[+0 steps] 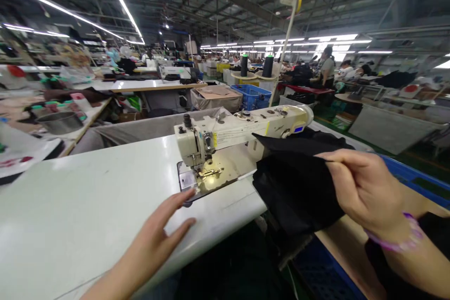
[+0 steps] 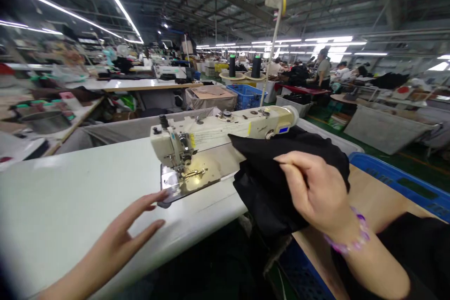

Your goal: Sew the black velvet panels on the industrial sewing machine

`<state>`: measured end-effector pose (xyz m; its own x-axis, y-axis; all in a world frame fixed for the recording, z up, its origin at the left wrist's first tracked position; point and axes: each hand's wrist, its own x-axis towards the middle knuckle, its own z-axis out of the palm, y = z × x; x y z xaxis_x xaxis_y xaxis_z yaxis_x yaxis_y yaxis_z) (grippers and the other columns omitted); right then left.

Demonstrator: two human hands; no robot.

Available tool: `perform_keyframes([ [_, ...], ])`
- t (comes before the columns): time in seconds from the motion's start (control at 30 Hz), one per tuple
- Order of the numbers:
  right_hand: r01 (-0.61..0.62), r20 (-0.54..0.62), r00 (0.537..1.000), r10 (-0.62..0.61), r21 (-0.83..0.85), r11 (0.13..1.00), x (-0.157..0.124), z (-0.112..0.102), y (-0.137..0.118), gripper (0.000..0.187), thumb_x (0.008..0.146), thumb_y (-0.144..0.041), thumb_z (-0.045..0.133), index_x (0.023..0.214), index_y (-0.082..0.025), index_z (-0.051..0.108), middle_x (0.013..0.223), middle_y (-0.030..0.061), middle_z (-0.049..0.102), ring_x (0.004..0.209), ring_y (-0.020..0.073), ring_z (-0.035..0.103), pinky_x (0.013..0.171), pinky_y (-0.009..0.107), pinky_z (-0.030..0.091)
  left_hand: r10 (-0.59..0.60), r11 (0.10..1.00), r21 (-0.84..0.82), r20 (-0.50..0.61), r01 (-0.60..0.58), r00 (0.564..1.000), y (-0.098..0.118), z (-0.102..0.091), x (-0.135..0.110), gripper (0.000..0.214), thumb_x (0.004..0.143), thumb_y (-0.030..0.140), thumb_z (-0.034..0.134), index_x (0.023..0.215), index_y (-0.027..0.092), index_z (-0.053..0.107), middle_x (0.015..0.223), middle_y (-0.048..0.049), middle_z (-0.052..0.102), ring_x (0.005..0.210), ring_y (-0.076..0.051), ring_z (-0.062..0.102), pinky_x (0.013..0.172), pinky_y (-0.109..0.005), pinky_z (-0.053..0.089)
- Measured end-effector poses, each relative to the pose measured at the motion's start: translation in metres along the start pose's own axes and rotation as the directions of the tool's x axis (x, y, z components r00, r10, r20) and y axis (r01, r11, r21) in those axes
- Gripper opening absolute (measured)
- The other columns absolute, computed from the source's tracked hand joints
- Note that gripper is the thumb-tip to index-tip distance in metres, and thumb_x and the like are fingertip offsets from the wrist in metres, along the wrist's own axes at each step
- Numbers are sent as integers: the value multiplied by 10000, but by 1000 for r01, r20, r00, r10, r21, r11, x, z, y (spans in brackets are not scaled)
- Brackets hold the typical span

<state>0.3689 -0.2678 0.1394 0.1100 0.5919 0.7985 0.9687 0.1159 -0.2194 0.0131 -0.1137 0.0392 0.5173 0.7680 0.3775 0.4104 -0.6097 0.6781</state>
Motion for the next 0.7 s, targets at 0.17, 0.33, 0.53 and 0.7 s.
perform_keyframes([
  [0.17,48,207,965,-160,462,886,23,-9,-79,92,981,-283,512,1034,-297,585,856,-8,693,703,141,678,556,206,518,25,866,-494,201,80,979,71,36,26,1138,621,417,884,1540,371,214,1611,-60,267,1448,-319,306,1192,-480,253],
  [0.33,-218,233,970,72,698,682,47,7,-87,103,965,-385,555,980,-284,572,589,-63,548,431,88,483,382,169,367,-8,442,-840,347,314,938,91,23,46,649,606,441,884,1169,219,652,1103,-77,700,1017,-235,654,946,-345,475],
  [0.53,-589,715,695,-74,625,512,81,50,-49,444,734,-470,796,1051,-215,617,741,-6,663,646,175,638,611,280,519,-311,778,-542,107,317,944,95,-45,58,310,610,382,847,679,166,635,648,17,638,622,-117,563,605,-216,430],
  [0.7,-269,369,929,32,611,744,116,78,-57,310,787,-423,751,683,-197,565,515,-83,424,473,93,405,498,236,343,-67,978,172,-263,116,962,134,-109,89,444,703,521,644,808,95,708,726,-7,695,719,-162,652,622,-209,443],
])
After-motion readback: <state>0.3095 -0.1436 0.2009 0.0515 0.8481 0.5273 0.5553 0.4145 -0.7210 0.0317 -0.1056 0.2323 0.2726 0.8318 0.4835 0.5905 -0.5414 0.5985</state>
